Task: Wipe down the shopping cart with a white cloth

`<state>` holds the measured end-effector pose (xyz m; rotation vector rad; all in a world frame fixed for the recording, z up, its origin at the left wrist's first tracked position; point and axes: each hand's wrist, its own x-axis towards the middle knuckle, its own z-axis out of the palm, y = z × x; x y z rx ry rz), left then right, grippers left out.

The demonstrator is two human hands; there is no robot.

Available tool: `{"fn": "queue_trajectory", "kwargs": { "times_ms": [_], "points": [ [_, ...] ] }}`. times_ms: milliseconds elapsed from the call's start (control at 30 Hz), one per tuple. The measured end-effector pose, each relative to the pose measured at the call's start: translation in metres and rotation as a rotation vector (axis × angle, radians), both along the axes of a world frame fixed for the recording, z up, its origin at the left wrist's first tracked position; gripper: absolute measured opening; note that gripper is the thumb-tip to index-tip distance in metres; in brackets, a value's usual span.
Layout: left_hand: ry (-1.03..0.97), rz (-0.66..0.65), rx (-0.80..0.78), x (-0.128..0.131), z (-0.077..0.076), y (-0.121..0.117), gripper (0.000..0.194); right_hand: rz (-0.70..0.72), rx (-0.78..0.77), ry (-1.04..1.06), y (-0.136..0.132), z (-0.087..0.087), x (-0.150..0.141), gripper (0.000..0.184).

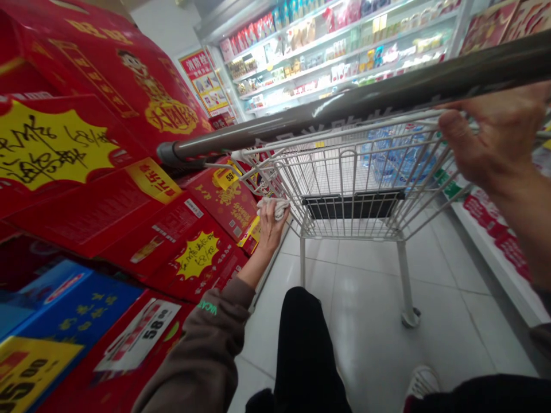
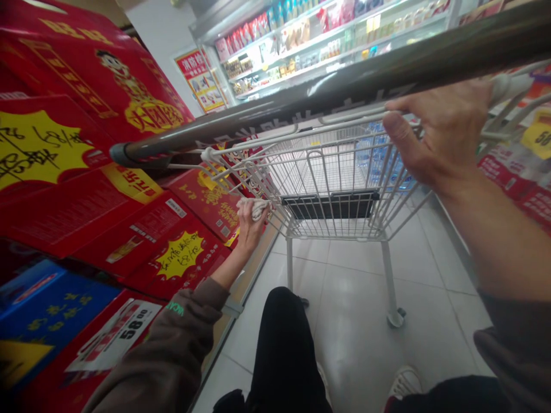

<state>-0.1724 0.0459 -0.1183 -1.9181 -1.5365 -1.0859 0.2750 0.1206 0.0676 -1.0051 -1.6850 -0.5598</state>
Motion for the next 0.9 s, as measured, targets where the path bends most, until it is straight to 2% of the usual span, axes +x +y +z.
{"fn": "queue_trajectory", "kwargs": {
  "times_ms": [133, 333, 433, 567, 667, 767, 900],
  "points": [
    [0.2, -0.01, -0.051, -0.006, -0.008, -0.007, 0.044, 0.0, 0.0, 0.006, 0.0, 0.0, -0.001, 0.108],
    [0.301, -0.021, -0.058, -0.009, -0.003, -0.012, 0.05, 0.031, 0.044, -0.001, 0.007, -0.004, 0.003, 0.106],
    [0.274, -0.024, -0.06, -0.016, -0.01, -0.01, 0.047, 0.05, 0.057, -0.005, 0.007, -0.004, 0.004, 0.105],
    [0.23, -0.004, -0.147, -0.022, -0.021, -0.01, 0.042, 0.031, 0.022, -0.01, 0.0, -0.003, 0.001, 0.101],
    [0.206, 0.032, -0.051, -0.021, -0.016, -0.011, 0.044, 0.012, -0.017, -0.024, -0.003, -0.001, 0.0, 0.1],
    [0.101, 0.087, 0.064, -0.02, -0.009, -0.012, 0.045, 0.002, -0.011, -0.02, -0.002, -0.001, 0.001, 0.103],
    [0.026, 0.065, -0.066, -0.02, -0.02, -0.019, 0.045, -0.014, 0.01, -0.007, 0.001, -0.002, 0.003, 0.106]
  ]
}}
